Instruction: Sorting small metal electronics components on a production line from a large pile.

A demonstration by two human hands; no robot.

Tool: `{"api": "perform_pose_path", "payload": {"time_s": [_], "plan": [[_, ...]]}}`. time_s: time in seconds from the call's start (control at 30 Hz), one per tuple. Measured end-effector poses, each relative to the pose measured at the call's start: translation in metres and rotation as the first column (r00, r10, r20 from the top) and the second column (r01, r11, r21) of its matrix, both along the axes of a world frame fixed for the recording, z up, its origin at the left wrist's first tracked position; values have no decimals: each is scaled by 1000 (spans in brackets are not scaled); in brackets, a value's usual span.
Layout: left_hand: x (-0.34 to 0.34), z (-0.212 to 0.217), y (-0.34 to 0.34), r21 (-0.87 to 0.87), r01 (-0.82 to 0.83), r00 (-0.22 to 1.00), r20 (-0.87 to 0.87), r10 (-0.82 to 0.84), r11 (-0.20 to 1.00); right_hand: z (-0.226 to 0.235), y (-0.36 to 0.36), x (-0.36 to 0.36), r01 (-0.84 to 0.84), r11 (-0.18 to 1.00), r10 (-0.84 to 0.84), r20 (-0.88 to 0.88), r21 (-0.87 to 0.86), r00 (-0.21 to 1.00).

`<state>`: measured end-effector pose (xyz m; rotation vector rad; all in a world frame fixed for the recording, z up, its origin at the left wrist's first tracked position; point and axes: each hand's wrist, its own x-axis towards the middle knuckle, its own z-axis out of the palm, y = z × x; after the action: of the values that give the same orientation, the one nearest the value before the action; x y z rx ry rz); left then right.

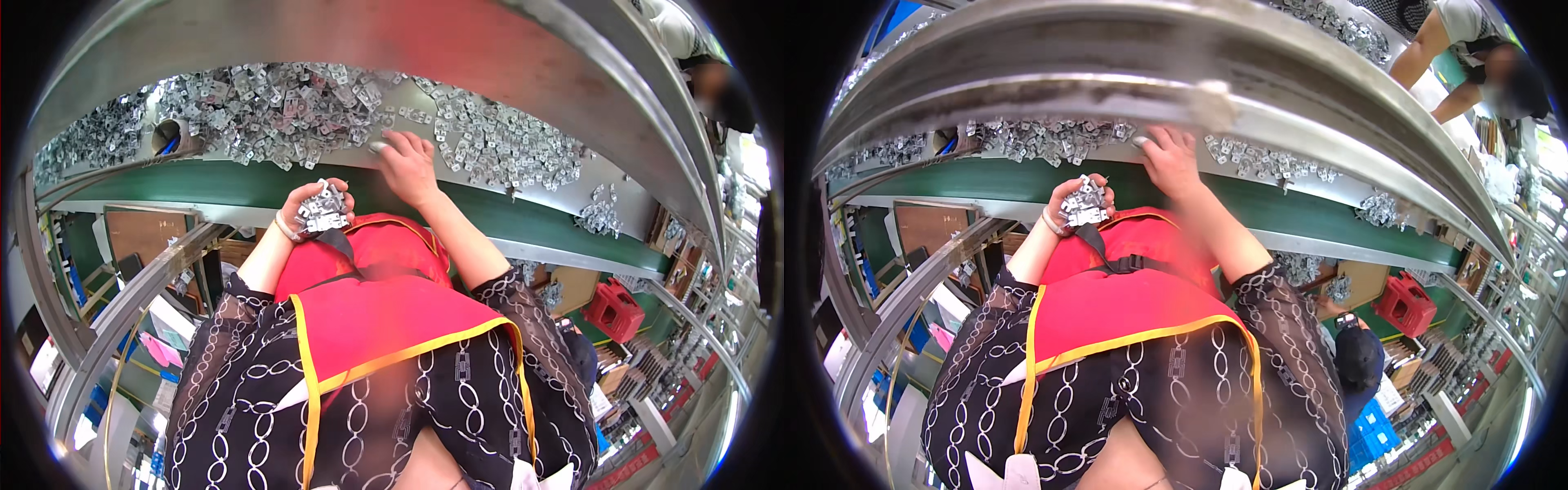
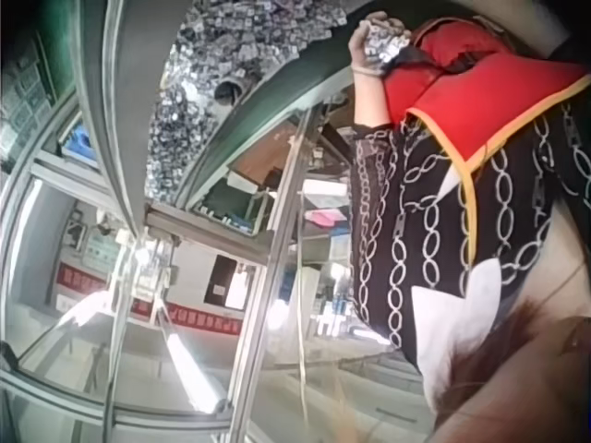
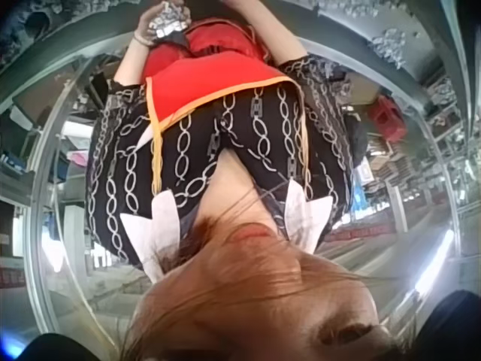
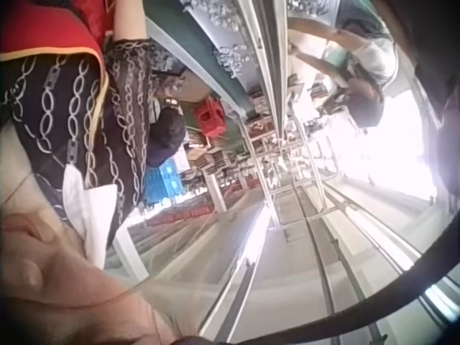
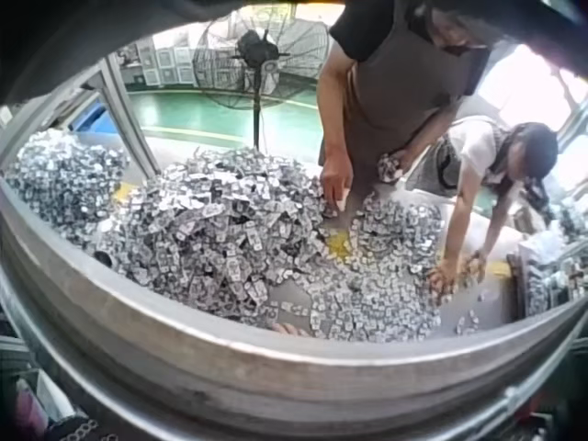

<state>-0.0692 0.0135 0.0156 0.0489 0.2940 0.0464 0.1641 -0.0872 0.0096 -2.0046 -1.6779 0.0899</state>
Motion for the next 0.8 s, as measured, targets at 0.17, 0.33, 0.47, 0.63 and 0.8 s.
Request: {"api": "perform_pose_path", "payload": {"time_s": [0.17,0.33,0.47,0.63,0.8], "plan": [[-8,5,-1,7,-42,999,-25,42,999,-23,8,27,179,983,-173,153,-28,973],[-11,8,0,-27,-35,999,-37,34,999,20,18,56,304,953,-304,99,19,948],[-3,15,-1,22,32,999,-31,-31,999,-17,42,85,447,893,-449,118,48,886],[-1,16,2,32,28,998,-50,-26,999,-26,76,106,399,917,-399,73,8,914],[16,18,5,-7,61,997,-56,-61,998,-43,77,125,431,833,-400,161,-346,902]]}}
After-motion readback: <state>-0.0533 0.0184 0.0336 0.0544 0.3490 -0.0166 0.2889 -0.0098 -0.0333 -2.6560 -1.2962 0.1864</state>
